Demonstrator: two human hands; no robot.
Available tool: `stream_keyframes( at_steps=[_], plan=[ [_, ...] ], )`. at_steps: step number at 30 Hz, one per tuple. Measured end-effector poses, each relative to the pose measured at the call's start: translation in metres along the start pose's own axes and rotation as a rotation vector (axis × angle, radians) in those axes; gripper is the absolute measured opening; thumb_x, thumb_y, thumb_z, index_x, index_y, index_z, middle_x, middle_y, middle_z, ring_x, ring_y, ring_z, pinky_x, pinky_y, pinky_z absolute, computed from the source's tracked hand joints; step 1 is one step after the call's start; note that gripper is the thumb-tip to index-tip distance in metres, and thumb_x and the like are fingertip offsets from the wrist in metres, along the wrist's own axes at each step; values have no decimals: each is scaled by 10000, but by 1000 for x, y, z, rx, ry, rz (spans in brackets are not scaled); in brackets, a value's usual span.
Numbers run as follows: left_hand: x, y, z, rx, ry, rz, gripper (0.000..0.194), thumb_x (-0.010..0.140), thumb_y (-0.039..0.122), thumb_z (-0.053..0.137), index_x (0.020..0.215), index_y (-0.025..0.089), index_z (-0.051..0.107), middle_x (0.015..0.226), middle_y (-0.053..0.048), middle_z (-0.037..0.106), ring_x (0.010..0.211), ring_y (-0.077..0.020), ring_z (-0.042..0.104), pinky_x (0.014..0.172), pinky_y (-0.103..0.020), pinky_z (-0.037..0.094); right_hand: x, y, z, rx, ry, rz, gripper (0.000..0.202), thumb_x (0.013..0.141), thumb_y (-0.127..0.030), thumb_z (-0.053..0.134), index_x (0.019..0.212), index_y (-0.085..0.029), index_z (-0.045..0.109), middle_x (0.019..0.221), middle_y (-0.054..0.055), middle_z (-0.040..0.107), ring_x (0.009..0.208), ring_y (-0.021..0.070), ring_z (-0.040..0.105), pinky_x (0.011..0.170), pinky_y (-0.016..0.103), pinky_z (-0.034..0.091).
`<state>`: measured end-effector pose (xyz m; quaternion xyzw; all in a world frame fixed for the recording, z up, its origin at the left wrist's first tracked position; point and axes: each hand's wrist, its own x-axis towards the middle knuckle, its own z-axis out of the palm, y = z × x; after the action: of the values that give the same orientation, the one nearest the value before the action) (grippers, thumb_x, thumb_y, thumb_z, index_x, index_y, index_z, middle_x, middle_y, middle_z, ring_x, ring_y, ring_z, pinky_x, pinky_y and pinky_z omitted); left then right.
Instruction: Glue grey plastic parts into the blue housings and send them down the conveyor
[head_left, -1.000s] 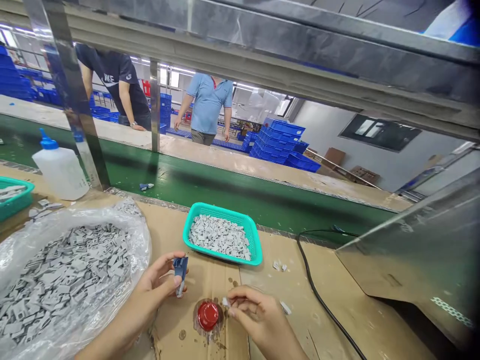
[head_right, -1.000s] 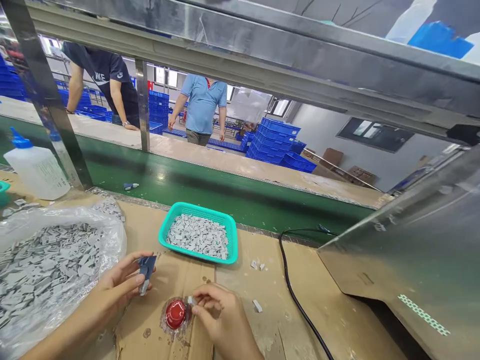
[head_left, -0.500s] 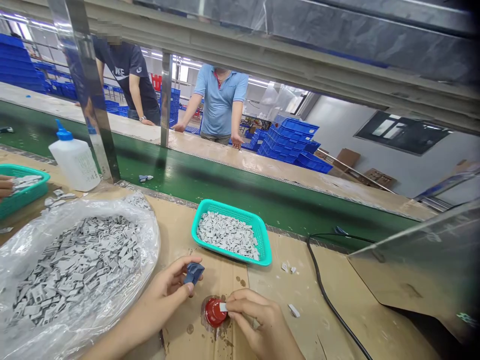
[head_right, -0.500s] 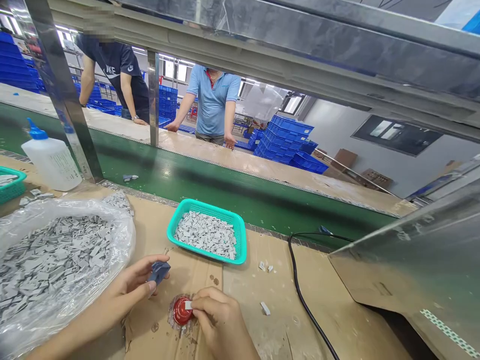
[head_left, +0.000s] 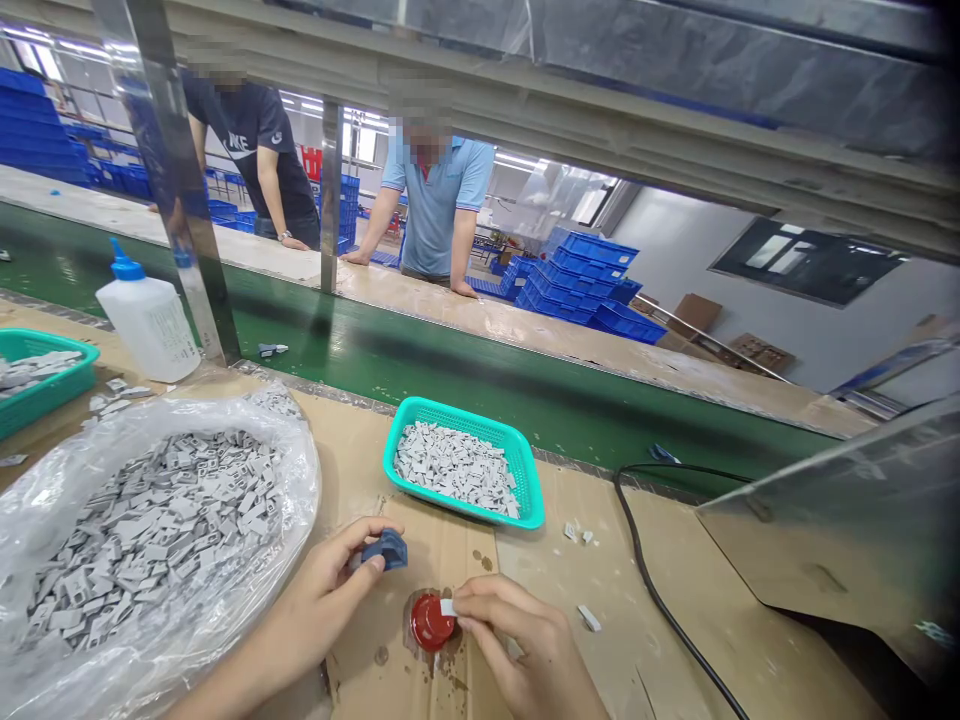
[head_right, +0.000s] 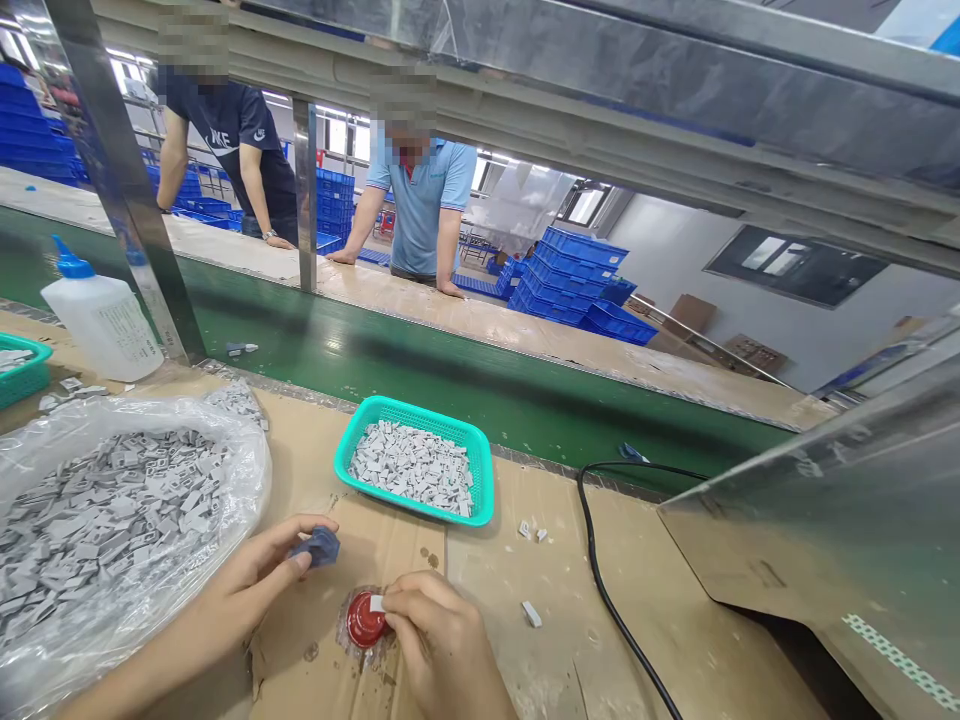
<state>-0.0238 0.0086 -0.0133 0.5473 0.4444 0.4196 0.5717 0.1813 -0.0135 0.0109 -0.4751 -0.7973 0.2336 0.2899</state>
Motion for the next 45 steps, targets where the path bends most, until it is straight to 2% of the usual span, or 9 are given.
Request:
stream_keyframes(
  at_steps=[2,11,17,20,25,31,34,39,45],
  plan=[
    [0,0,0,29,-4,21,248,770,250,490,997,234,587,1054,-37,579,999,-209,487,869,-287,352,0,-1,0,-15,16,-9,216,789,-115,451,795,-186,655,795,90,639,750,172,607,646,247,502],
    [0,-1,0,-118,-3,-24,300,743,278,542,1042,271,556,956,-27,552,839,-171,530,709,-248,416,-6,1,1,-42,90,-88,218,773,-74,467,834,-182,646,817,89,642,769,168,609,661,246,510],
    [0,0,2,-305,-15,-155,239,752,344,529,959,267,619,709,25,505,565,-73,441,560,-188,360,-3,-1,2,-42,108,-72,204,779,-99,474,825,-198,646,802,86,647,761,176,606,642,264,513],
    [-3,6,2,-417,-13,-211,223,725,335,563,910,241,646,719,21,518,565,-64,418,548,-177,345,0,-4,-1,-22,93,-46,191,774,-126,492,786,-213,662,781,75,655,738,179,609,632,269,518],
    [-8,16,2,-622,-80,-316,321,643,228,650,963,216,626,810,-3,572,607,-66,466,609,-190,388,8,-21,-14,111,207,48,123,719,-162,591,764,-238,677,767,54,675,763,201,618,673,278,521],
    [-11,15,5,-397,-249,-197,423,744,341,544,1128,164,528,639,-31,605,596,-121,541,625,-259,430,27,-39,-11,346,152,-56,193,700,-96,594,794,-244,675,792,37,670,772,176,625,683,262,526],
    [-12,18,6,-211,-228,-105,379,765,312,514,1119,182,545,671,-40,621,613,-130,551,626,-262,442,32,-42,-6,287,112,-58,202,710,-81,569,798,-224,681,813,57,658,778,174,621,682,255,525],
    [-14,21,5,-22,-205,-81,366,791,302,469,1137,203,536,646,-39,645,596,-143,583,599,-257,456,30,-40,-5,190,45,-84,210,724,-77,539,814,-209,676,829,66,648,751,167,629,683,245,529],
    [-15,30,2,190,-231,20,325,801,293,453,1096,220,566,697,-30,671,597,-139,592,579,-223,445,29,-39,-2,62,95,-162,206,724,-62,524,791,-197,665,808,63,650,690,149,632,607,204,530]
  ],
)
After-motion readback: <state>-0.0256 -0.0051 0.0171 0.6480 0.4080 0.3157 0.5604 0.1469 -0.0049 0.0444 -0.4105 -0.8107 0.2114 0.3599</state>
